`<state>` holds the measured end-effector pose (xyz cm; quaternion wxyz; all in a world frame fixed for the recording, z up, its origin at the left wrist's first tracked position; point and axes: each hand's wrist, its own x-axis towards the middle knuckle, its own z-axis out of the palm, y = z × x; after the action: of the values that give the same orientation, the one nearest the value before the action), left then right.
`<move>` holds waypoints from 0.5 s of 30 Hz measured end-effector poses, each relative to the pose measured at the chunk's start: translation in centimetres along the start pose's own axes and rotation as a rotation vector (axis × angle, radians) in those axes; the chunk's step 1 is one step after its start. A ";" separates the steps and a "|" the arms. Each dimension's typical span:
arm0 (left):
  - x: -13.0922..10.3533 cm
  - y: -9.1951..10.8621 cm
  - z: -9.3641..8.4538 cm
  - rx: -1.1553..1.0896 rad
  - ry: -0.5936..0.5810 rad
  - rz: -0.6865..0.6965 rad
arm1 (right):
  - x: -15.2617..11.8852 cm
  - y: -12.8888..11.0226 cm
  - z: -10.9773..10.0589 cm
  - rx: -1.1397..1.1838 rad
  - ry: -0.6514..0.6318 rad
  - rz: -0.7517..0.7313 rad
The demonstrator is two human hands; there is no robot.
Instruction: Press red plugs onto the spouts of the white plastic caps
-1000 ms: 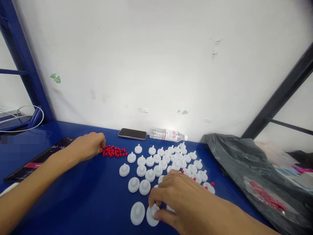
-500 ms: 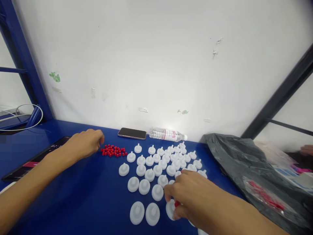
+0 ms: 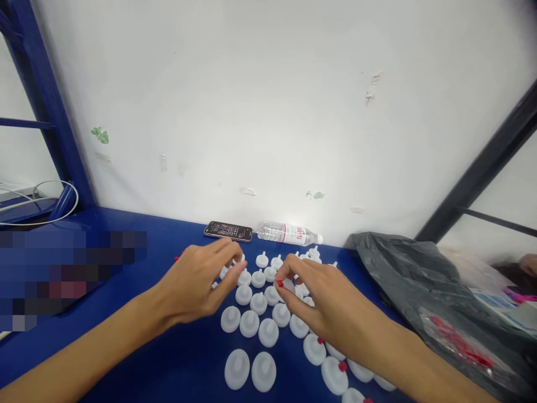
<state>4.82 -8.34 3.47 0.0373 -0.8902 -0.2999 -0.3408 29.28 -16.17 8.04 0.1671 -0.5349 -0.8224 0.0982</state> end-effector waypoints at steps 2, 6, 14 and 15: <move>-0.3 1.3 0.6 -0.070 -0.027 0.020 | 0.3 0.1 0.3 0.061 0.035 -0.042; -0.5 2.7 1.3 -0.218 -0.154 -0.041 | 0.3 0.3 1.4 0.137 0.096 -0.149; -0.6 3.9 1.2 -0.394 -0.277 0.016 | 0.1 0.2 2.6 -0.045 0.096 -0.229; -0.6 3.9 1.3 -0.385 -0.276 0.026 | 0.1 0.3 2.6 -0.058 0.096 -0.230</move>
<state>7.47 -11.49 2.67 -0.1703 -0.9229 -0.2200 -0.2663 28.47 -15.93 5.53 0.2009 -0.4460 -0.8717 0.0287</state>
